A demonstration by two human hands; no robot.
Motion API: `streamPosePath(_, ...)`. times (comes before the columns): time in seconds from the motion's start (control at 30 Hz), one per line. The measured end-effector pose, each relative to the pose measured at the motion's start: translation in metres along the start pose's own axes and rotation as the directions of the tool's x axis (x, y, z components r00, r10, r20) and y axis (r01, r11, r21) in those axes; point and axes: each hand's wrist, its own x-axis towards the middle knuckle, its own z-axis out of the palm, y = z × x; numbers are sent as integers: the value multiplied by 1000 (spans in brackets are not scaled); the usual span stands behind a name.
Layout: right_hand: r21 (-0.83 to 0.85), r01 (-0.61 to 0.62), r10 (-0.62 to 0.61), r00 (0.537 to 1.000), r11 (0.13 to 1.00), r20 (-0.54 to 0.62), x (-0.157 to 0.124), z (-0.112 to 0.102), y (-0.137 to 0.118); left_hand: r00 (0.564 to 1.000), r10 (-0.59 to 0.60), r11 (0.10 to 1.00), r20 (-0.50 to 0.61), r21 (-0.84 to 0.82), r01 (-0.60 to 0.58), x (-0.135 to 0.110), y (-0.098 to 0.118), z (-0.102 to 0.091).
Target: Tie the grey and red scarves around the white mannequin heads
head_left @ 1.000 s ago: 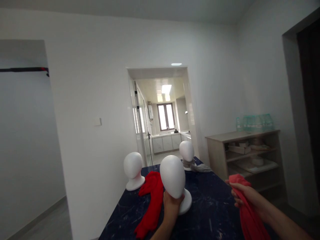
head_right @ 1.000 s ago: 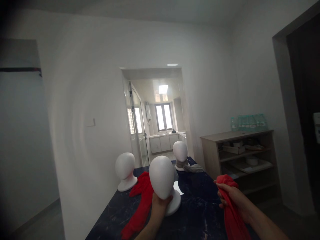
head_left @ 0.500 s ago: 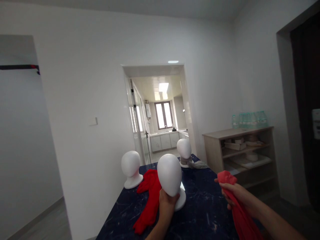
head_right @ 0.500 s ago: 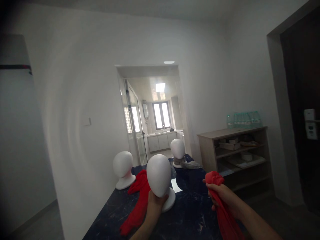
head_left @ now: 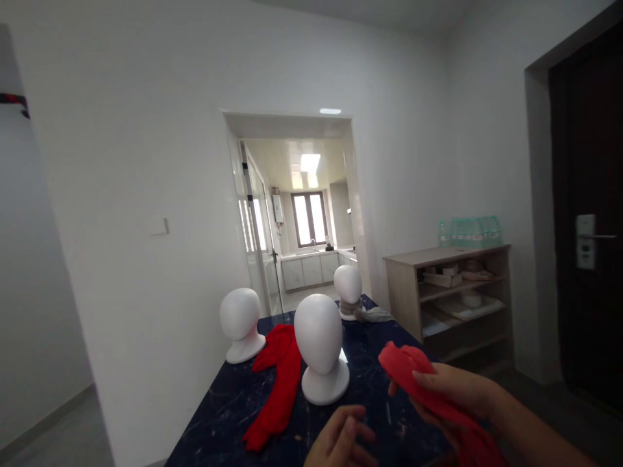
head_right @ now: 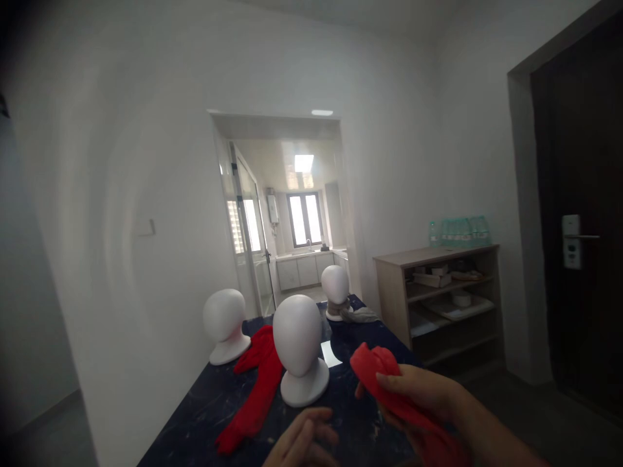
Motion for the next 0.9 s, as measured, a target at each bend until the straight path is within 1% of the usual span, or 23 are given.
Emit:
streamPosePath(0.03,-64,-22,22,1000,998,9,7,10,-5,992,-88,989,90,-108,98,-3,22,15)
streamPosePath(0.07,-146,-47,47,999,988,1,15,20,-10,979,-150,972,139,-159,171,-4,44,27)
streamPosePath(0.13,-343,-84,81,996,936,-23,29,36,-19,960,-185,959,210,-173,223,-6,78,41)
streamPosePath(0.17,-420,-85,85,996,903,-18,33,42,-23,962,-197,959,189,-166,229,-6,87,43)
streamPosePath(0.2,-456,-83,96,995,886,5,37,44,-25,968,-193,962,159,-162,219,-6,93,43)
streamPosePath(0.23,-443,-86,114,993,892,38,39,44,-26,976,-186,964,115,-171,204,-6,95,42)
streamPosePath(0.27,-388,-91,125,990,917,64,39,41,-25,982,-178,963,62,-195,187,-6,94,41)
streamPosePath(0.33,-213,-105,125,989,972,82,38,33,-18,986,-164,950,-16,-273,153,-6,92,38)
streamPosePath(0.37,-125,-107,116,991,986,69,37,28,-12,987,-159,940,-33,-311,141,-6,93,37)
streamPosePath(0.43,9,-86,85,996,996,23,36,21,3,990,-139,924,-29,-363,119,-4,100,37)
streamPosePath(0.5,101,-75,76,997,992,-10,38,18,20,995,-96,915,-18,-395,81,-3,114,37)
streamPosePath(0.6,137,-103,104,995,985,-2,41,17,41,999,-49,901,-16,-433,37,-2,137,34)
streamPosePath(0.67,124,-134,129,991,983,45,41,17,51,998,-29,892,51,-450,49,-3,150,30)
streamPosePath(0.7,112,-153,143,986,982,91,40,17,54,994,-16,890,111,-451,65,-4,155,29)
streamPosePath(0.77,106,-165,141,970,981,199,41,19,55,970,18,898,243,-431,91,-6,162,30)
streamPosePath(0.83,161,-96,51,963,982,263,47,27,53,938,42,918,345,-384,101,-8,168,34)
streamPosePath(0.9,249,20,-84,965,968,250,61,43,51,913,48,938,405,-332,98,-8,174,40)
